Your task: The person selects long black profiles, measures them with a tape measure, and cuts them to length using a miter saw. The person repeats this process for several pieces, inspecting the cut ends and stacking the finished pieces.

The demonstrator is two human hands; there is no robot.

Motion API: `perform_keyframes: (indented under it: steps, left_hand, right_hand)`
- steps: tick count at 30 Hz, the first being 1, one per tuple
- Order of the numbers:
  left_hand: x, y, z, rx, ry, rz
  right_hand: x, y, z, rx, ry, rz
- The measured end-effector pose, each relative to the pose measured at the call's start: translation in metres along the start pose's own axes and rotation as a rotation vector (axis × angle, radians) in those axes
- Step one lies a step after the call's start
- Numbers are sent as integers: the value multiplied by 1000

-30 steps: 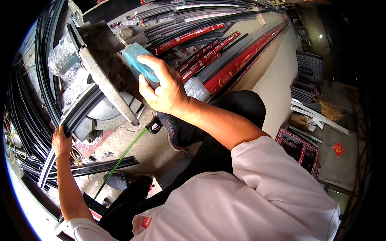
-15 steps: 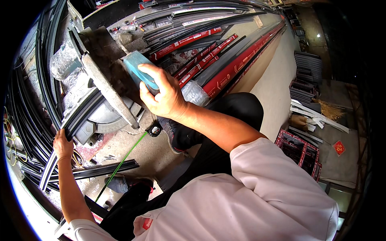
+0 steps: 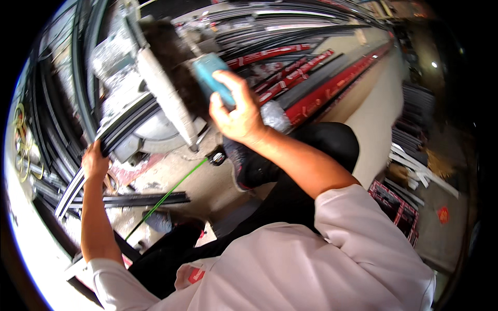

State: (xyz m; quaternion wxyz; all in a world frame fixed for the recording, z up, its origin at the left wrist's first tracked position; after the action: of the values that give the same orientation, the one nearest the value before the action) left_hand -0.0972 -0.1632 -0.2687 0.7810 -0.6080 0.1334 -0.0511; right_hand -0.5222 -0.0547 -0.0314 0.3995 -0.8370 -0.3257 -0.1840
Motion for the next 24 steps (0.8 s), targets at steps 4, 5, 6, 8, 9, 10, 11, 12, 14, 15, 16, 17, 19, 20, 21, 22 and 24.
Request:
perform_keyframes:
  steps: [4,5,6,8,9,10,11,12,14,15,16,17,19,20,21,22,24]
  left_hand:
    - [-8,-16,11,61,-5,16]
    - [-7,-17,15,34,-3,29]
    - [-7,-21,19,62,-20,16]
    - [-2,-27,30,95,-30,8]
    - [0,-28,35,98,-28,13]
    - [5,-34,45,56,-37,44]
    - [3,-41,50,97,-61,59]
    - [7,-47,59,80,-53,59]
    - [7,-65,75,102,-57,64]
    - [14,-73,88,132,-74,35]
    - [5,-75,83,157,-42,59]
    - [5,-81,88,186,-46,60]
    - [9,-97,106,220,-41,9]
    - [9,-106,115,213,-45,-2]
    - [8,-115,122,206,-45,-12]
    - [5,-126,130,195,-39,-33]
    - [0,-142,146,173,-20,-35]
  right_hand:
    - [3,-3,-30,7,23,-7]
    - [4,-4,-41,15,48,-16]
    - [4,-2,-53,34,67,-20]
    - [7,2,-75,142,214,11]
    - [21,1,-96,101,55,8]
    - [17,5,-109,91,91,-56]
    - [13,6,-124,81,125,-108]
    - [13,10,-144,131,170,-53]
    - [-9,24,-178,157,64,-36]
    - [-7,37,-193,324,318,-28]
    - [-17,33,-208,334,329,-139]
    - [-33,45,-222,352,333,-292]
    - [-42,67,-246,467,359,-326]
    - [-42,70,-251,492,380,-342]
    - [-43,72,-256,516,401,-356]
    - [-49,77,-265,527,415,-413]
    - [-44,79,-272,538,469,-533]
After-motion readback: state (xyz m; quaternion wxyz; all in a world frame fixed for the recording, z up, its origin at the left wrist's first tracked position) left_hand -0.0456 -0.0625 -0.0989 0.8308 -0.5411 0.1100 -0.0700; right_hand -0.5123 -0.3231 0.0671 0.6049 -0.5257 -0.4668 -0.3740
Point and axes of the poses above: each hand's wrist, its own z-axis away from the middle knuckle, its own y-axis out of the palm, x = y × z, the point moved 8 cm from there along -z, towards the middle knuckle, and after that the axes turned 2 degrees about -z, right-handed, at the moved point
